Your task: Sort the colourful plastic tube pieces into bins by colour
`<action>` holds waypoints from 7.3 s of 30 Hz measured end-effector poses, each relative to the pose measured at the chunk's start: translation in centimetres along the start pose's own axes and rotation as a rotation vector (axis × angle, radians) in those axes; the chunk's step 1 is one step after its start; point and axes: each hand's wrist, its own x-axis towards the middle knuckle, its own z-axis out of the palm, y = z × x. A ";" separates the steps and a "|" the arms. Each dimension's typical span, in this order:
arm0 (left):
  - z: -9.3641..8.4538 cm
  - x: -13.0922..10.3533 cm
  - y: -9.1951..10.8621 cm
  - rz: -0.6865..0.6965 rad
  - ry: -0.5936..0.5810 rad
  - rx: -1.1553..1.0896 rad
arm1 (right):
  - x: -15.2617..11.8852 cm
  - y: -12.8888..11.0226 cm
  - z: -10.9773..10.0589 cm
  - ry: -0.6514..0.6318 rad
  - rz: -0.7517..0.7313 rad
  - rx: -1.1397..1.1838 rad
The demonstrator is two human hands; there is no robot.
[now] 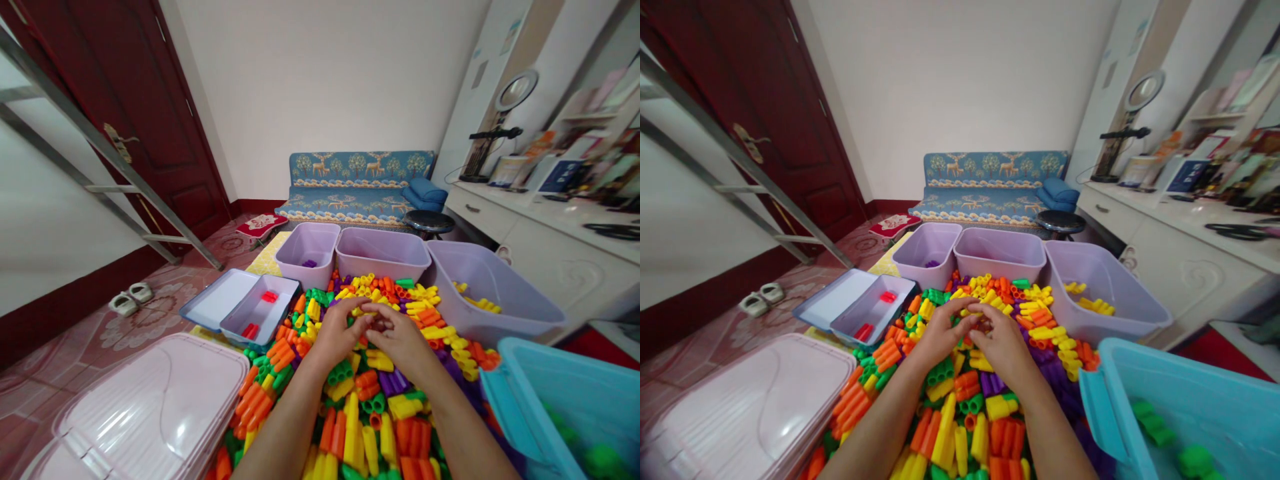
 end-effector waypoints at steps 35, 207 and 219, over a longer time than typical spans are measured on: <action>0.1 0.3 -1.9 -0.115 0.091 0.290 | 0.5 2.6 -0.7 0.035 -0.158 -0.346; -2.0 0.6 -0.7 -0.096 0.033 0.472 | -0.4 -0.4 -1.5 0.016 0.029 -0.608; -1.9 0.6 0.8 -0.152 0.033 0.481 | -0.4 0.0 -1.0 -0.002 0.035 -0.626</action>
